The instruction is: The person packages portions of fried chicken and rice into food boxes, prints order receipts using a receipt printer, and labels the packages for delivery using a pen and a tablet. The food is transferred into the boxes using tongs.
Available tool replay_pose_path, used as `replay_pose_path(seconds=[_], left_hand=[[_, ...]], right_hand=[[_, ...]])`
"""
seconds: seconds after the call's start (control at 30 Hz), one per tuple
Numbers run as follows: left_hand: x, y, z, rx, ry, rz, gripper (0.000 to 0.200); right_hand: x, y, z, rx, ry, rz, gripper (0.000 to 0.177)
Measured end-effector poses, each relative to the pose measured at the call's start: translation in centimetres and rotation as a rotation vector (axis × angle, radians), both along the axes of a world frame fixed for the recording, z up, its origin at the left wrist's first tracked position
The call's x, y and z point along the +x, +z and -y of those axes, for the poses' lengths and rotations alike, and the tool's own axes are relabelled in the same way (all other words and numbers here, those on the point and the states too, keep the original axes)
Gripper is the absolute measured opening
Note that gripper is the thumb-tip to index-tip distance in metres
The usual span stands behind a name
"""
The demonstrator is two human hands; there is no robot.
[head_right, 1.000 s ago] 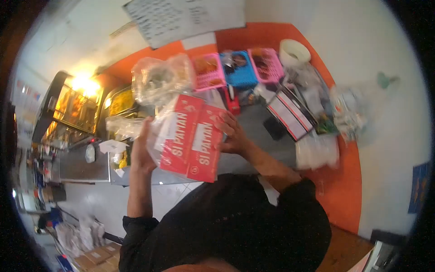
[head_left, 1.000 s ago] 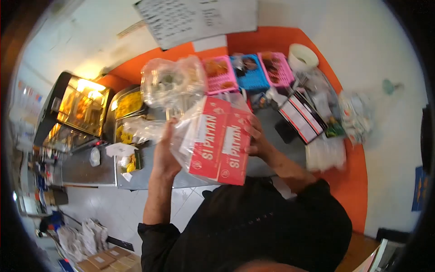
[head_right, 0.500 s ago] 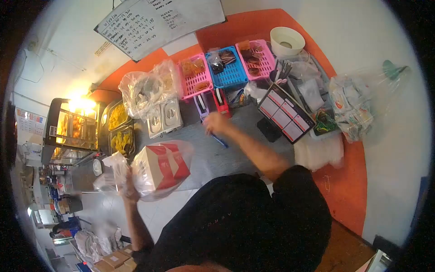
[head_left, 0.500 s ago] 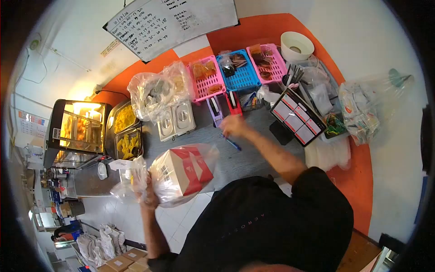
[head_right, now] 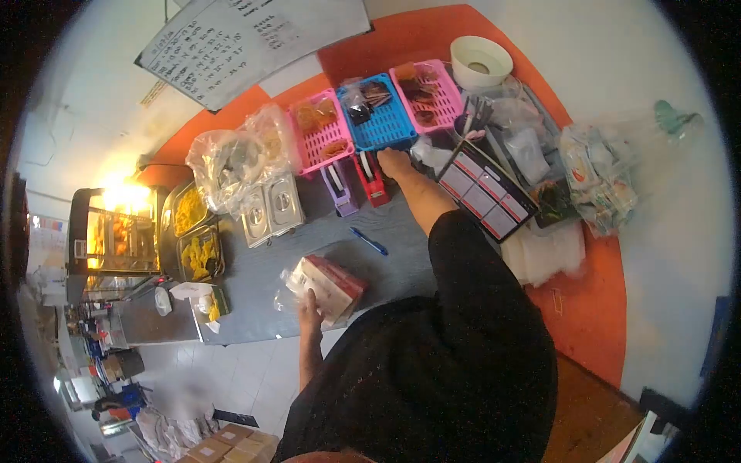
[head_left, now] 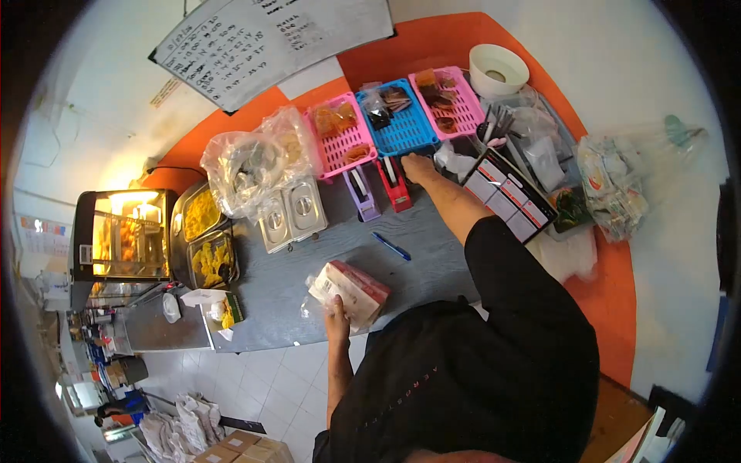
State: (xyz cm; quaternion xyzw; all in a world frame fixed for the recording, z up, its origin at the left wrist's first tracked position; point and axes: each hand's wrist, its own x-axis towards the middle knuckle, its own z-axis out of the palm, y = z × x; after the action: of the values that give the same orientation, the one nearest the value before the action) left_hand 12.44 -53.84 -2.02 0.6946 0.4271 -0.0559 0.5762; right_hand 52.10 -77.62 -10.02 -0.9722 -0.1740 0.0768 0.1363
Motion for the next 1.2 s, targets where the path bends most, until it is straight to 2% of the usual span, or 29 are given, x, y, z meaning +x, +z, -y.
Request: replay_pose_path(seconds=[0.07, 0.1, 0.17, 0.2, 0.3, 0.33, 0.4, 0.47, 0.53, 0.57, 0.6, 0.63, 0.67, 0.7, 0.73, 0.8, 0.83, 0.87, 0.93, 0.97, 1.0, 1.03, 1.07, 1.1, 1.13, 1.2], left_hand=[[-0.1, -0.4, 0.7, -0.097, -0.013, 0.193, 0.032], [-0.2, -1.0, 0.7, -0.103, -0.023, 0.195, 0.032], [-0.4, -1.2, 0.1, -0.039, -0.252, 0.386, 0.022], [0.0, -1.0, -0.1, -0.031, -0.266, 0.393, 0.022], [-0.1, -1.3, -1.1, 0.187, -0.504, 0.521, 0.021], [-0.2, -1.5, -1.5, 0.191, -0.522, 0.52, 0.021], [-0.1, -0.6, -1.0, 0.008, -0.429, 0.461, 0.021], [0.3, 0.4, -1.1, -0.001, -0.494, 0.432, 0.02], [0.7, 0.6, -1.4, 0.001, -0.523, 0.448, 0.019], [1.0, -0.6, -2.1, -0.046, -0.54, 0.472, 0.019], [1.3, -0.7, -2.3, -0.059, -0.563, 0.473, 0.019], [1.6, -0.7, -2.5, -0.062, -0.601, 0.481, 0.019], [1.9, -0.8, -2.9, -0.064, -0.638, 0.489, 0.019], [2.1, -0.9, -3.4, -0.082, -0.685, 0.473, 0.02], [2.2, -1.0, -3.8, -0.089, -0.701, 0.478, 0.02], [2.8, -0.3, -4.0, -0.039, -0.777, 0.514, 0.02], [2.9, -0.3, -4.1, -0.044, -0.786, 0.52, 0.02], [2.9, -0.2, -4.4, 0.047, -0.838, 0.594, 0.018], [3.6, 0.1, -4.6, 0.139, -0.893, 0.676, 0.017], [3.9, 0.7, -4.5, 0.288, -0.969, 0.768, 0.011], [3.9, 1.0, -4.6, 0.439, -1.039, 0.859, 0.006], [3.8, -0.9, -5.9, 0.557, -1.098, 0.827, 0.009], [3.6, -0.9, -5.8, 0.551, -1.095, 0.83, 0.009], [3.7, -0.7, -5.3, 0.586, -1.012, 0.922, 0.009], [3.9, -0.4, -4.9, 0.619, -0.925, 1.01, 0.009], [4.2, 0.8, -4.4, 0.625, -0.895, 1.007, 0.009]], right_hand=[[0.1, 0.3, 0.0, -0.025, 0.042, 0.08, 0.013], [-0.3, 0.2, 0.3, -0.048, 0.066, 0.072, 0.014], [-1.1, 0.4, 0.7, -0.031, 0.03, 0.061, 0.015], [-1.1, 0.7, 0.5, -0.005, 0.003, 0.054, 0.016], [-1.5, 1.1, 0.1, -0.015, -0.042, 0.033, 0.016], [-1.5, 1.3, 0.0, 0.0, -0.065, 0.032, 0.015], [-1.3, 1.4, 0.2, 0.02, -0.051, 0.066, 0.015], [-1.9, 1.5, 0.5, 0.028, -0.033, 0.096, 0.016], [-2.7, 2.4, 1.0, 0.199, -0.066, 0.087, 0.017], [-2.3, 0.6, 1.4, 0.23, 0.015, 0.182, 0.021], [-1.8, -0.8, 1.6, 0.22, -0.01, 0.185, 0.021], [-1.5, -2.1, 1.6, 0.32, -0.049, 0.208, 0.021], [-2.2, -1.4, 1.7, 0.422, -0.086, 0.235, 0.022], [-2.7, -0.5, 2.4, 0.426, 0.008, 0.275, 0.022], [-3.3, 0.3, 2.6, 0.419, -0.008, 0.281, 0.022], [-4.4, 2.0, 2.7, 0.583, -0.131, 0.223, 0.02], [-5.3, 2.7, 2.8, 0.564, -0.157, 0.281, 0.019], [-6.4, 4.2, 2.4, 0.561, -0.163, 0.286, 0.019], [-8.6, 8.1, 1.0, 0.782, -0.33, 0.381, 0.018], [-9.9, 9.0, -0.1, 0.779, -0.332, 0.382, 0.018], [-11.4, 9.6, -1.4, 0.911, -0.232, 0.326, 0.017], [-13.4, 10.3, -2.6, 1.038, -0.128, 0.267, 0.016], [-17.0, 11.8, -4.1, 0.998, -0.108, 0.03, 0.011], [-19.9, 11.1, -5.8, 0.959, 0.108, 0.099, 0.013], [-23.3, 11.7, -7.3, 0.793, 0.131, -0.056, 0.018], [-27.0, 9.2, -10.1, 0.166, 0.527, 0.066, 0.02]])
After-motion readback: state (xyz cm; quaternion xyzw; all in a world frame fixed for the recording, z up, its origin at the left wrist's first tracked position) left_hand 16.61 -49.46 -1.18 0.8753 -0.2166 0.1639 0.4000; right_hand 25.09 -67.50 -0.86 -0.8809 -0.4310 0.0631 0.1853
